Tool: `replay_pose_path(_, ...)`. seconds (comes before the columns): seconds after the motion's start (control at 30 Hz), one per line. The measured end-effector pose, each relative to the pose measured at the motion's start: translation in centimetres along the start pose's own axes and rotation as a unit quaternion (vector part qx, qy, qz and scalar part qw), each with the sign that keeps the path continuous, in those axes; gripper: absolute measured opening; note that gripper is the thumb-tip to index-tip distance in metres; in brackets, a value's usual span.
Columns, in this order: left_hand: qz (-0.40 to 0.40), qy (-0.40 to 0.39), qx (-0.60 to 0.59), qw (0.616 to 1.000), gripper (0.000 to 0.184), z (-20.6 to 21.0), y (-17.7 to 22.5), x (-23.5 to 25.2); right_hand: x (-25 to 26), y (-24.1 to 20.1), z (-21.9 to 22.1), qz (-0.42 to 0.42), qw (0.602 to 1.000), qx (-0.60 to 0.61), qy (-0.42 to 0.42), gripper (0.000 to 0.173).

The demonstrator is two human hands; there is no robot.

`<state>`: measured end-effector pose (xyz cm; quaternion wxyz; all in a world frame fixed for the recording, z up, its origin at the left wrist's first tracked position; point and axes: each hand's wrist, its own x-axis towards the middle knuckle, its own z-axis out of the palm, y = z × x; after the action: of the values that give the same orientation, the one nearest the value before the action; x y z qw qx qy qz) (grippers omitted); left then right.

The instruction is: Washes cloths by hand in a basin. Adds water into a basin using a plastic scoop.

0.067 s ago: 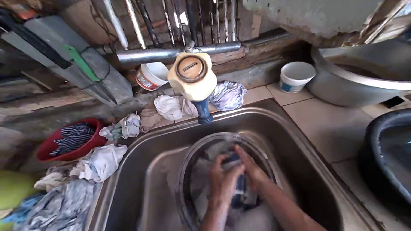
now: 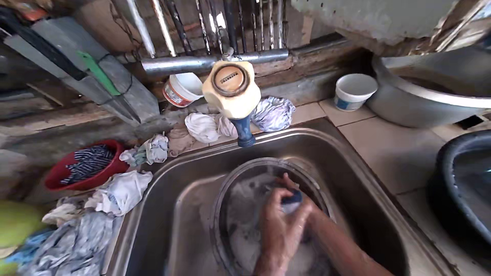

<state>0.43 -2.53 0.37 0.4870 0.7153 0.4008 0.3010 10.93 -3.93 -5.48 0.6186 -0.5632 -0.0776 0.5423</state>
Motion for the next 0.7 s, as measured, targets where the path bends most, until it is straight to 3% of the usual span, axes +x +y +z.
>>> replay_pose_path(0.07,0.138,0.047,0.115,0.983,0.039,1.2,-0.6,-0.6,-0.1,1.5,0.4,-0.058,0.997,0.044,-0.015,0.031)
replay_pose_path(0.13,0.176,0.084,0.213,0.957,0.041,1.2,-2.2,0.2,-0.4,2.4,-0.9,-0.01,0.997,0.037,-0.069,0.038)
replay_pose_path(0.2,0.099,0.051,0.307,0.945,0.041,-0.3,-3.9,1.8,-1.5,0.6,0.1,0.056,0.998,0.024,-0.007,0.042)
replay_pose_path(0.27,-0.02,-0.037,0.378,0.925,0.047,-2.6,-5.0,3.6,-1.9,-1.4,1.4,0.095,0.995,-0.012,0.024,0.057)
replay_pose_path(0.37,-0.119,-0.034,0.277,0.953,0.051,-5.3,-6.3,4.3,-1.1,-1.9,0.8,0.02,0.987,-0.16,0.017,0.054)
replay_pose_path(0.43,-0.154,-0.019,0.2,0.967,0.047,-6.2,-6.7,3.1,-0.5,-2.2,-0.1,-0.042,0.938,-0.345,-0.011,0.04)
replay_pose_path(0.5,-0.175,-0.084,0.239,0.951,0.047,-6.3,-7.1,1.5,-0.7,-2.5,-0.1,-0.044,0.847,-0.526,-0.055,0.046)
replay_pose_path(0.6,-0.179,-0.254,0.395,0.865,0.053,-5.4,-7.4,0.7,-1.5,-1.9,0.6,0.03,0.732,-0.665,-0.147,0.047)
replay_pose_path(0.67,-0.163,-0.349,0.457,0.802,0.045,-6.0,-7.0,0.8,-1.9,-2.3,0.6,0.085,0.699,-0.682,-0.199,0.053)
replay_pose_path(0.7,-0.144,-0.362,0.459,0.799,0.044,-6.8,-6.8,0.7,-1.9,-2.3,0.5,0.085,0.7,-0.681,-0.196,0.054)
